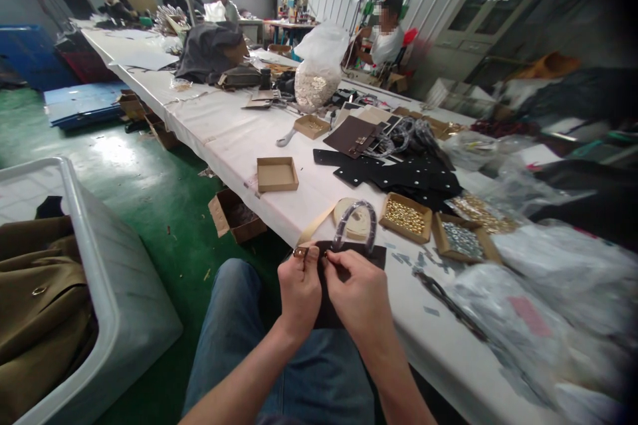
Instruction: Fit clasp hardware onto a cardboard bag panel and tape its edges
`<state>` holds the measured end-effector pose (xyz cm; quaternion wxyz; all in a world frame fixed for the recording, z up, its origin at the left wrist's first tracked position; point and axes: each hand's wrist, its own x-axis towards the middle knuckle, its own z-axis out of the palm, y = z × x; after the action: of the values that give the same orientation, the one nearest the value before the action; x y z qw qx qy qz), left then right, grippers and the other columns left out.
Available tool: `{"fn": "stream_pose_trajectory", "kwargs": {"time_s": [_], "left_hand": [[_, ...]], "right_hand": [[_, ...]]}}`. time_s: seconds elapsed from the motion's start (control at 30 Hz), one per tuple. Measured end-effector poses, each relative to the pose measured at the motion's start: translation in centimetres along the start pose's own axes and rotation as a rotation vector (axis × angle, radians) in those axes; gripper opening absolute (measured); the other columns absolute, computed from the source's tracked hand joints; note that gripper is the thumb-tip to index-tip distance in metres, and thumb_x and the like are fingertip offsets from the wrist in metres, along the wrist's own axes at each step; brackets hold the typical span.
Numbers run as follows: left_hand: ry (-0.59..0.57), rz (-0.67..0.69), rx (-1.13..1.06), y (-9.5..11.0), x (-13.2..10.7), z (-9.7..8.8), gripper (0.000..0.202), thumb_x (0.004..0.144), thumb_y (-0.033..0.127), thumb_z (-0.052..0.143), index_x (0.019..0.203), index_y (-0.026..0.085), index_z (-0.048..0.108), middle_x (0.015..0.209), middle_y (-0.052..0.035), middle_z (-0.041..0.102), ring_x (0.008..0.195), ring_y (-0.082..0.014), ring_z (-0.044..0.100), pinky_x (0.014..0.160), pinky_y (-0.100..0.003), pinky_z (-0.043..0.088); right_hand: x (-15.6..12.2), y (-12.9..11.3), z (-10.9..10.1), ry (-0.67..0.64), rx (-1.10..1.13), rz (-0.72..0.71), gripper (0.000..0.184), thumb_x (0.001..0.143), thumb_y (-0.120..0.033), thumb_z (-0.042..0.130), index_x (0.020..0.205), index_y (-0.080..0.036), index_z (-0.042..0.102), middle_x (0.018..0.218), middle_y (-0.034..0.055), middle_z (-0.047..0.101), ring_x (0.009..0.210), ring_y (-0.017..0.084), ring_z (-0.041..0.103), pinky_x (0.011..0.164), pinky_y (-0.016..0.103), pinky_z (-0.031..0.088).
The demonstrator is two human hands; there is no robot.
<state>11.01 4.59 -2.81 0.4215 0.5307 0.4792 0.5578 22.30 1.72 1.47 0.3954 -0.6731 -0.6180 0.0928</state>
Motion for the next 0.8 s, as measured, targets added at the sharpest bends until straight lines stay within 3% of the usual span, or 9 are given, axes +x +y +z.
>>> {"fn": "stream_pose_trajectory", "kwargs": {"time_s": [0.13,0.27,0.37,0.47,0.53,0.63,0.7,0.8], "left_hand": [[-0.025,-0.001,-0.077,0.3,0.0,0.0,0.033,0.117,0.041,0.061,0.125,0.023,0.087,0.120,-0.0101,0.088,0.109,-0.0262,0.083,0.102,-0.036,0.064],[-0.024,-0.023,-0.074,0.2,0.3,-0.3,0.033,0.116,0.042,0.063,0.122,0.021,0.088,0.118,-0.0104,0.088,0.108,-0.0264,0.083,0.100,-0.035,0.063],[0.026,-0.080,-0.096,-0.4,0.8,-0.5,0.033,0.114,0.045,0.068,0.117,0.019,0.088,0.118,-0.0109,0.087,0.111,-0.0265,0.081,0.102,-0.035,0.061],[0.053,-0.233,-0.304,-1.8,1.4,-0.9,0.038,0.109,0.052,0.074,0.120,0.018,0.087,0.122,-0.0110,0.087,0.112,-0.0263,0.080,0.105,-0.036,0.060],[0.070,-0.361,-0.492,-2.8,1.7,-1.2,0.043,0.105,0.056,0.079,0.125,0.018,0.084,0.122,-0.0110,0.086,0.107,-0.0258,0.081,0.101,-0.038,0.063],[0.083,-0.474,-0.665,-4.2,2.1,-1.7,0.046,0.098,0.056,0.087,0.122,0.017,0.083,0.119,-0.0122,0.086,0.104,-0.0262,0.083,0.100,-0.041,0.065],[0.077,-0.509,-0.699,-4.7,2.2,-1.7,0.046,0.094,0.057,0.092,0.113,0.016,0.082,0.113,-0.0125,0.087,0.102,-0.0263,0.083,0.100,-0.042,0.066],[0.068,-0.549,-0.695,-5.1,2.0,-1.4,0.048,0.091,0.059,0.094,0.105,0.015,0.080,0.106,-0.0125,0.087,0.097,-0.0270,0.084,0.099,-0.044,0.067]], "right_hand": [[-0.3,-0.4,0.7,-0.012,-0.110,-0.001,0.022,0.107,-0.018,0.063,0.094,-0.020,0.080,0.092,0.0077,0.078,0.083,0.024,0.073,0.081,0.036,0.054],[-0.7,-0.5,1.8,0.005,-0.207,-0.003,0.025,0.111,-0.019,0.059,0.100,-0.019,0.082,0.095,0.0087,0.077,0.087,0.024,0.073,0.078,0.035,0.054],[-0.7,0.0,2.2,-0.033,-0.099,-0.017,0.030,0.116,-0.021,0.054,0.122,-0.019,0.083,0.107,0.0101,0.079,0.095,0.024,0.076,0.085,0.034,0.059],[-1.5,0.8,1.7,-0.072,0.109,-0.074,0.041,0.117,-0.021,0.053,0.154,-0.025,0.071,0.123,0.0098,0.079,0.109,0.024,0.079,0.098,0.035,0.064],[-2.6,1.8,0.9,0.005,0.152,-0.092,0.046,0.117,-0.023,0.055,0.161,-0.030,0.065,0.132,0.0095,0.078,0.115,0.024,0.079,0.105,0.037,0.064],[-3.9,4.7,-0.6,0.200,-0.034,-0.032,0.045,0.113,-0.036,0.068,0.157,-0.031,0.067,0.139,0.0135,0.075,0.125,0.032,0.075,0.113,0.049,0.062],[-3.9,7.5,-1.4,0.264,-0.211,0.054,0.071,0.102,-0.054,0.081,0.164,-0.025,0.062,0.148,0.0211,0.070,0.139,0.043,0.067,0.119,0.063,0.056],[-2.7,11.3,-1.9,0.173,-0.281,0.218,0.118,0.081,-0.072,0.095,0.174,-0.017,0.048,0.157,0.0283,0.065,0.147,0.053,0.062,0.120,0.072,0.053]]}}
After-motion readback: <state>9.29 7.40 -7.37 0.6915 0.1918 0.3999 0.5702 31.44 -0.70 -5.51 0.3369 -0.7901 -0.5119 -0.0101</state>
